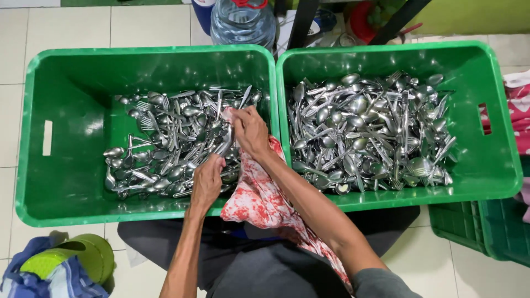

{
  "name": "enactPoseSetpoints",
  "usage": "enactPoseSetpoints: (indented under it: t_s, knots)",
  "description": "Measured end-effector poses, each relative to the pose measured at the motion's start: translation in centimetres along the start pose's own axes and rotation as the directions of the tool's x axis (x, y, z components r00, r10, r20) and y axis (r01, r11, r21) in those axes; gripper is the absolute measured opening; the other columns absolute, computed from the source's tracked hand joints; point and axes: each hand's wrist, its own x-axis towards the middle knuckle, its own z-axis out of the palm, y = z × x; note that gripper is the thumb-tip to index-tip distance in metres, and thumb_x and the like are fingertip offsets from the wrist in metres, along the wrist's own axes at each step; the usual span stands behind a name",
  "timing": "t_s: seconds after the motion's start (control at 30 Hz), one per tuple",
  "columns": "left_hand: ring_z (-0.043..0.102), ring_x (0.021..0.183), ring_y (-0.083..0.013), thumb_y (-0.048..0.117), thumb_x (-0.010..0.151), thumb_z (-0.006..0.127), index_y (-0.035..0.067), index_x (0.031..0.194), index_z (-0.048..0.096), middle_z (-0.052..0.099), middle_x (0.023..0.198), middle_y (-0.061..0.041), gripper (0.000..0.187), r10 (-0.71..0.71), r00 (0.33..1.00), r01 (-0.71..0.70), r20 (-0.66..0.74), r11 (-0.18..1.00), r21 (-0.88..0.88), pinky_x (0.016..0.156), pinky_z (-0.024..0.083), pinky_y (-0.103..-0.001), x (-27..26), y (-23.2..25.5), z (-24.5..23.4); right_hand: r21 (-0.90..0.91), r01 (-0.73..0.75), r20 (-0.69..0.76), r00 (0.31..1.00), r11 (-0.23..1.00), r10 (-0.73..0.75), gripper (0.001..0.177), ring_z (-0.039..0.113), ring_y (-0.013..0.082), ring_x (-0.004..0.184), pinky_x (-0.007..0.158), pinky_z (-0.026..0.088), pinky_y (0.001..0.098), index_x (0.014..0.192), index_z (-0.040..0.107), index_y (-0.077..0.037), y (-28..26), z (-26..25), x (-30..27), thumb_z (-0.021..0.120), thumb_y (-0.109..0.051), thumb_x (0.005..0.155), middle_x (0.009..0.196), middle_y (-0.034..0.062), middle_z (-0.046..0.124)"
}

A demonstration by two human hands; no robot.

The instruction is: Wiping and polishing metal spoons and forks with a cloth.

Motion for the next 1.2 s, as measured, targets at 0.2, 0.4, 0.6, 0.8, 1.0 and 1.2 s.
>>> enactPoseSetpoints:
  t_s: [0.2,0.4,0.6,0.8,1.0,1.2]
  knots:
    - [0.057,0.071,-0.0174,0.020,0.109,0.047,0.007,0.095,0.067,0.072,0.085,-0.010,0.027,-0.177,0.984,0.164,-0.028,0.949,-0.269,0.068,0.049,-0.033,0.2,-7.7,-4.2,0.426,-0.292,0.500,0.865,0.856,0.046,0.030,0.061,0.0217,0.075,0.074,0.049,0.0351,0.104,0.073,-0.010,-2.4,-3.4,-0.9,0.079,-0.030,0.083,0.080,0.0038,0.066]
    - [0.066,0.082,-0.0152,0.033,0.105,0.046,-0.002,0.126,0.059,0.068,0.099,-0.011,0.043,-0.338,0.924,0.072,-0.180,0.615,-0.785,0.068,0.055,-0.022,5.6,-2.3,-1.8,0.539,-0.466,0.441,0.866,0.702,0.236,0.023,0.065,0.0180,0.083,0.083,0.050,0.0340,0.097,0.075,-0.018,-4.7,-3.4,-1.1,0.080,-0.037,0.085,0.084,0.0058,0.070]
    - [0.053,0.112,-0.0171,0.014,0.110,0.046,0.005,0.128,0.060,0.062,0.122,-0.008,0.024,-0.316,0.893,0.021,-0.319,0.740,-0.672,0.108,0.041,-0.038,7.1,6.1,2.6,0.487,-0.249,0.358,0.931,0.837,0.069,0.008,0.054,0.0108,0.068,0.062,0.043,0.0248,0.094,0.072,-0.014,-5.5,-4.4,-2.9,0.071,-0.021,0.091,0.069,-0.0018,0.059]
    - [0.067,0.096,-0.0243,0.017,0.109,0.041,0.008,0.122,0.064,0.073,0.102,-0.012,0.028,-0.293,0.943,0.186,-0.159,0.858,-0.479,0.094,0.051,-0.045,6.9,0.9,1.3,-0.005,0.323,-0.090,0.943,0.947,-0.322,0.034,0.067,0.0318,0.097,0.080,0.057,0.0393,0.135,0.063,-0.016,-4.2,-4.0,-3.1,0.047,-0.025,0.106,0.107,0.0100,0.060]
    - [0.060,0.092,-0.0329,0.019,0.103,0.039,0.004,0.097,0.068,0.065,0.089,-0.021,0.033,-0.192,0.973,0.145,-0.129,0.941,-0.307,0.094,0.044,-0.049,4.1,1.5,1.2,0.046,0.597,-0.296,0.774,0.801,-0.560,0.021,0.070,0.0355,0.087,0.068,0.061,0.0401,0.117,0.066,-0.006,-3.7,-1.2,-2.4,0.060,-0.020,0.102,0.113,0.0114,0.054]
    - [0.057,0.059,-0.0218,0.037,0.094,0.044,0.019,0.068,0.068,0.052,0.046,-0.003,0.040,-0.179,0.984,0.179,0.016,0.962,-0.206,0.070,0.050,-0.031,2.6,4.6,-0.8,-0.125,0.536,-0.217,0.806,0.835,-0.550,0.010,0.066,0.0422,0.074,0.057,0.056,0.0435,0.105,0.066,-0.002,0.2,0.8,0.1,0.062,-0.009,0.099,0.099,0.0155,0.052]
